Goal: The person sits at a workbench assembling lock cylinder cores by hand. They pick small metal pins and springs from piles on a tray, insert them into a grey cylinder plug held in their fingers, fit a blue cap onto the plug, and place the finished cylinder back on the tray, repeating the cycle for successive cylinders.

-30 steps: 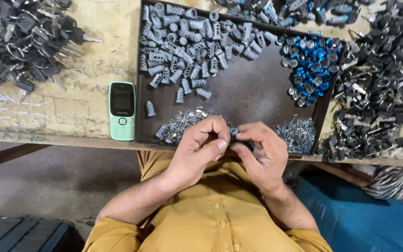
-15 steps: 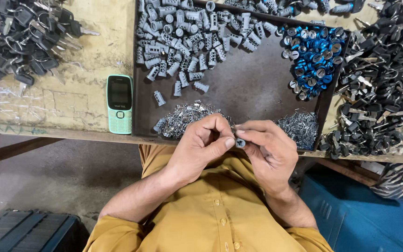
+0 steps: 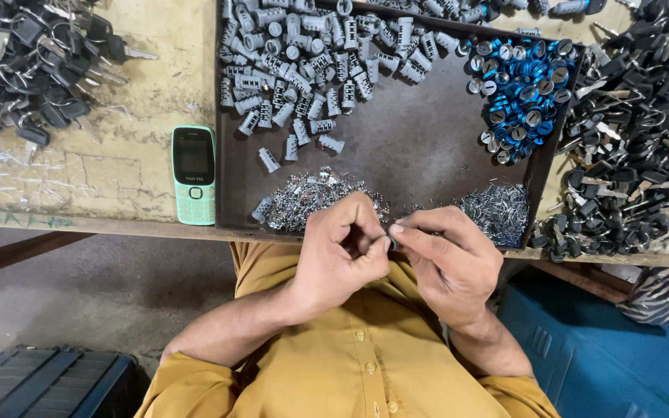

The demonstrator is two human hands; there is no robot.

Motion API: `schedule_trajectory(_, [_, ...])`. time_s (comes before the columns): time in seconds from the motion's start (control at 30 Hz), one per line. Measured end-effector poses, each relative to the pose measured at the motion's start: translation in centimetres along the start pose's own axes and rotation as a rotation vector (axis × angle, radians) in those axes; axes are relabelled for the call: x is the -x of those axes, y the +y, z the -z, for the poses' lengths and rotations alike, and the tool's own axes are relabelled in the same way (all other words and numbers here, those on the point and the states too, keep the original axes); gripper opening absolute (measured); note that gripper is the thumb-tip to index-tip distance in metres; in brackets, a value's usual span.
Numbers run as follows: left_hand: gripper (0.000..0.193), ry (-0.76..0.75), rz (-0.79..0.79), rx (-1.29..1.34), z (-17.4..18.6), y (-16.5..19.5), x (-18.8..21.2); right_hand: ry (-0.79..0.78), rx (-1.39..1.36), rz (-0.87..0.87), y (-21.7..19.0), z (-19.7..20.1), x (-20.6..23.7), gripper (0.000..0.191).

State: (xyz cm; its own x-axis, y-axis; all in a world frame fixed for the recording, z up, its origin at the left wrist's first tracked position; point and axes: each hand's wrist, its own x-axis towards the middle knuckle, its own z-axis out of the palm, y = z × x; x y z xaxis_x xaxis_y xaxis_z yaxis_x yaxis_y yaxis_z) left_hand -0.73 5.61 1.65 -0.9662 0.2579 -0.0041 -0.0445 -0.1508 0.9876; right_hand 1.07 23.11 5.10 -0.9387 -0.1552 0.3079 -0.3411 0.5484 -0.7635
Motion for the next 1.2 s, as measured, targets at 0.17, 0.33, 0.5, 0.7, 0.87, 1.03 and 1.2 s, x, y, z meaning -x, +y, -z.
schedule_trajectory(0.17, [0.012, -0.068, -0.107, -0.164, 0.5, 1.0, -0.6, 0.024, 0.02, -0.12, 1.0, 0.2, 0.0, 0.029])
schedule_trajectory(0.33, [0.019, -0.134, -0.471, -0.597, 0.9, 1.9, -1.5, 0.038, 0.006, -0.069, 1.6, -0.4, -0.7, 0.033])
schedule_trajectory(0.5, [0.01, -0.072, -0.168, -0.331, 1.7, 1.6, -2.3, -0.281, -0.058, 0.014, 3.4, 1.3, -3.9, 0.037])
schedule_trajectory(0.7, [0.013, 0.019, -0.266, -0.239, 1.4, 0.6, -2.2, -0.111, 0.725, -0.023, 7.7, 4.6, -10.0, 0.019])
schedule_trajectory(0.87, [0.013, 0.002, -0.146, -0.245, 2.2, 0.6, -1.8, -0.093, 0.61, 0.115, 6.8, 4.0, -9.4, 0.014])
schedule_trajectory(1.03, [0.017, -0.042, -0.21, -0.223, 2.1, 0.6, -2.3, -0.187, -0.075, -0.118, 3.1, 1.5, -3.6, 0.033])
schedule_trajectory(1.2, [0.014, -0.168, -0.279, -0.185, 1.2, 0.7, -2.5, -0.042, -0.497, -0.339, 2.2, 0.3, 0.1, 0.035])
